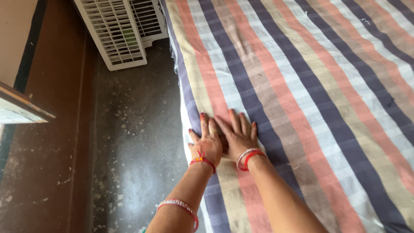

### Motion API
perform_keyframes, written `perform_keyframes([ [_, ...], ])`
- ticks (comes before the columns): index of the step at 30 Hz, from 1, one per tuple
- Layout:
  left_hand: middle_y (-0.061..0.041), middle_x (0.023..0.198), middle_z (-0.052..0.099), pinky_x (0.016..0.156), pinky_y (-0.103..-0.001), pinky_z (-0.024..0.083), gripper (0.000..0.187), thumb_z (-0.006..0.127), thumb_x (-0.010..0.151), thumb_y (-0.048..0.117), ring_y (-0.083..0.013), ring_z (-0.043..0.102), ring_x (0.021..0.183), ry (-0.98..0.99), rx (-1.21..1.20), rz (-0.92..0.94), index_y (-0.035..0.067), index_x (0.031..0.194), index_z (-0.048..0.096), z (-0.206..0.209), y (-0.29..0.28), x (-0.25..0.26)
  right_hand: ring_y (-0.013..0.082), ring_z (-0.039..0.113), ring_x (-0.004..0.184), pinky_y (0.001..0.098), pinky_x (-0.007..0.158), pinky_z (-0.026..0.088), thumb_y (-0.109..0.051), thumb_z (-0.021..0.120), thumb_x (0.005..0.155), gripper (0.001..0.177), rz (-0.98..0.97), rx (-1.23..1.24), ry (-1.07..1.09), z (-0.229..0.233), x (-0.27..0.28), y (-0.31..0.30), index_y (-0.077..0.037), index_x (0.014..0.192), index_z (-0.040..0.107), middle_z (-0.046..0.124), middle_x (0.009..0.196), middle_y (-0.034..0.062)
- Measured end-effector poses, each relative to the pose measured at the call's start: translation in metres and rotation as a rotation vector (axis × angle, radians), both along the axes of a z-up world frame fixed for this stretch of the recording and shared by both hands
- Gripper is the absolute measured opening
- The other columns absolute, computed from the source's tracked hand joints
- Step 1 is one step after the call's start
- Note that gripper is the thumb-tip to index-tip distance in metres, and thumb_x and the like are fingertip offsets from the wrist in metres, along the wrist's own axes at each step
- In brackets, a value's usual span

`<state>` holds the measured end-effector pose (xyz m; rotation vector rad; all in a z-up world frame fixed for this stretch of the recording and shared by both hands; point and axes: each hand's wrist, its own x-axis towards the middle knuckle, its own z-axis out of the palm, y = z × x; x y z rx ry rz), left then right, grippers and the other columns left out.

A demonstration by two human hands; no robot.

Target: The person folds a striped bed sheet on a bed. They smooth the sheet, fold it in half lengthwise, then fold it again widthwise, aligning edges and corners to create a compact rectangular bundle.

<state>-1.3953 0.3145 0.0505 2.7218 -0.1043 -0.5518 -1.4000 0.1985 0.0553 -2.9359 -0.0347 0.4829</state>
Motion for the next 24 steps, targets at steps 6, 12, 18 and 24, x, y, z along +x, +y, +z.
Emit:
perform_keyframes([
  [6, -0.022, 0.17, -0.002, 0.108, -0.078, 0.021, 0.072, 0.046, 0.101, 0.029, -0.0642, 0.001, 0.146, -0.146, 0.165, -0.071, 0.003, 0.161, 0.015, -0.007, -0.03, -0.085, 0.0347, 0.0, 0.157, 0.0617, 0.121, 0.004, -0.036, 0.079, 0.082, 0.102, 0.159, 0.1, -0.093, -0.014, -0.076, -0.038, -0.037, 0.161, 0.015, 0.0, 0.172, 0.0074],
  [12, -0.023, 0.167, 0.001, 0.112, -0.079, 0.009, 0.072, 0.045, 0.101, 0.036, -0.0536, -0.003, 0.151, -0.11, 0.147, -0.058, 0.006, 0.16, 0.017, 0.003, -0.056, -0.14, 0.0322, 0.0, 0.157, 0.0614, 0.122, 0.004, -0.043, 0.08, 0.08, 0.103, 0.117, 0.171, -0.035, -0.007, -0.133, -0.069, -0.038, 0.16, 0.016, 0.0, 0.172, 0.0048],
  [18, -0.027, 0.167, -0.002, 0.11, -0.08, 0.006, 0.071, 0.041, 0.101, 0.026, -0.0574, -0.005, 0.15, -0.108, 0.245, -0.228, 0.001, 0.161, 0.012, 0.007, -0.092, -0.192, 0.0264, -0.009, 0.159, 0.0609, 0.124, 0.0, -0.053, 0.08, 0.079, 0.112, 0.061, 0.031, 0.173, 0.017, -0.196, -0.106, -0.042, 0.16, 0.003, -0.01, 0.172, -0.0028],
  [24, -0.023, 0.169, -0.009, 0.111, -0.078, -0.003, 0.08, 0.045, 0.096, 0.022, -0.0513, -0.012, 0.152, -0.051, 0.277, -0.188, 0.001, 0.162, 0.006, -0.007, -0.113, -0.214, 0.0274, -0.012, 0.158, 0.0616, 0.124, -0.004, -0.05, 0.076, 0.084, 0.11, 0.072, -0.027, 0.097, 0.006, -0.223, -0.111, -0.036, 0.161, -0.002, -0.014, 0.171, -0.0014],
])
